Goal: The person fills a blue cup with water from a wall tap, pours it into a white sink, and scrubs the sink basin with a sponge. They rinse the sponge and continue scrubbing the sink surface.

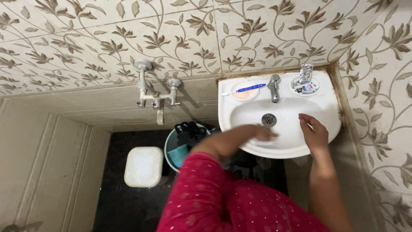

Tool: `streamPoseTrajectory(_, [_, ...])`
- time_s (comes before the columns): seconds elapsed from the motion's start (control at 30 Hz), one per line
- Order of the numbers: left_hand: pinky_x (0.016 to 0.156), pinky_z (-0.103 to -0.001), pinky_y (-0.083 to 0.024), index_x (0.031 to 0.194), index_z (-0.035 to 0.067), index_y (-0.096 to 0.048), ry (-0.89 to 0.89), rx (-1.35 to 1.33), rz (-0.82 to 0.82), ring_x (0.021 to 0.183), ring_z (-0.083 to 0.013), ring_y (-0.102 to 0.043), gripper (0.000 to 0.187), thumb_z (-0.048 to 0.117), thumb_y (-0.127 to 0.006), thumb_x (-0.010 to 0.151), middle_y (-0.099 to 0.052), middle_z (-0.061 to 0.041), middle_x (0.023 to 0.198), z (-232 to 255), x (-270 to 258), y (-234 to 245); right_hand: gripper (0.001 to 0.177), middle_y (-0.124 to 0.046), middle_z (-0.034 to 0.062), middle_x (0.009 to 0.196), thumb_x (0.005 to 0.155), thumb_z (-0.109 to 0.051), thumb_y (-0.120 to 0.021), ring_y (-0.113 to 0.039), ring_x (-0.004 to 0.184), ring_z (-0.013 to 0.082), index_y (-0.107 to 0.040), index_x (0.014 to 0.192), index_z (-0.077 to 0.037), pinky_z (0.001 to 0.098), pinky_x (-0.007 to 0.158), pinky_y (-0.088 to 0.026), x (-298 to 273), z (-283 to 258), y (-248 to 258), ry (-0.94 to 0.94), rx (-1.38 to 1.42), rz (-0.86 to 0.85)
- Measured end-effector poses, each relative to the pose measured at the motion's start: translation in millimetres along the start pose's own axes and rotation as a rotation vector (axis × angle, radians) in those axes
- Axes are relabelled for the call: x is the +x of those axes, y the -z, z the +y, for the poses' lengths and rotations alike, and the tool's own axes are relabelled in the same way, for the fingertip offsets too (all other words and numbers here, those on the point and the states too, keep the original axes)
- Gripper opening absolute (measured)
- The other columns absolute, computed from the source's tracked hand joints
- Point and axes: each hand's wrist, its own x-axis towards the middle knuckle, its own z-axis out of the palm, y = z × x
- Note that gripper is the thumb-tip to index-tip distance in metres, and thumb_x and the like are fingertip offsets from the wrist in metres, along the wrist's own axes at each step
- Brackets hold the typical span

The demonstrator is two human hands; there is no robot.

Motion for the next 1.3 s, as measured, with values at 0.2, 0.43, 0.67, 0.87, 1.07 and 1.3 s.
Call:
streamPoseTrajectory(0.2, [0.103,-0.061,-0.043,0.149,0.04,-0.044,0.428,-0.344,0.438,0.136,-0.0474,-0.04,0.065,0.044,-0.053,0.085,-0.04,-0.007,0.155,115,74,19,0.025,-0.075,0.0075,0.115,0.105,-0.016,-0.068,-0.068,0.107,0.0124,-0.073,0.127,-0.005,0.026,0.095,-0.051,14,-29,12,0.118,-0.146,0.036])
streamPoseTrajectory(0.43, [0.123,-0.061,-0.015,0.162,0.038,-0.022,-0.119,-0.005,-0.035,0.156,-0.0384,-0.017,0.066,0.062,-0.039,0.103,-0.023,-0.014,0.169,15,12,28,0.024,-0.073,0.005,0.118,0.106,-0.017,-0.066,-0.065,0.106,0.0079,-0.072,0.127,-0.006,0.0241,0.093,-0.052,26,-34,24,0.15,0.048,0.072])
streamPoseTrajectory(0.67, [0.117,-0.045,-0.039,0.155,0.042,-0.046,-0.004,0.026,-0.22,0.139,-0.0338,-0.051,0.063,0.034,-0.059,0.094,-0.044,-0.012,0.159,-69,-55,26,0.025,-0.075,0.0072,0.112,0.101,-0.015,-0.067,-0.068,0.103,0.0105,-0.074,0.124,-0.007,0.0246,0.089,-0.054,-3,5,-5,0.06,-0.051,0.002])
streamPoseTrajectory(0.87, [0.12,-0.068,-0.015,0.159,0.044,-0.03,0.131,-0.293,0.187,0.155,-0.0365,-0.019,0.059,0.046,-0.045,0.102,-0.027,-0.008,0.167,36,16,3,0.023,-0.075,0.0053,0.114,0.101,-0.014,-0.067,-0.068,0.104,0.0091,-0.073,0.123,-0.006,0.0233,0.086,-0.054,-6,5,-1,0.059,-0.002,0.045])
streamPoseTrajectory(1.07, [0.119,-0.061,-0.028,0.156,0.046,-0.036,0.319,-0.482,0.27,0.148,-0.0435,-0.027,0.062,0.041,-0.046,0.095,-0.026,-0.001,0.169,103,60,20,0.021,-0.074,0.0052,0.116,0.105,-0.009,-0.063,-0.066,0.106,0.0081,-0.072,0.124,-0.003,0.0217,0.093,-0.05,4,-3,28,0.064,0.081,0.137])
streamPoseTrajectory(1.3, [0.121,-0.063,-0.02,0.16,0.037,-0.032,0.039,-0.115,-0.067,0.152,-0.0367,-0.026,0.062,0.05,-0.044,0.101,-0.03,-0.015,0.163,4,-3,5,0.022,-0.074,0.0055,0.113,0.103,-0.012,-0.067,-0.065,0.104,0.0108,-0.073,0.123,-0.004,0.0233,0.091,-0.049,3,6,25,0.023,0.035,0.129])
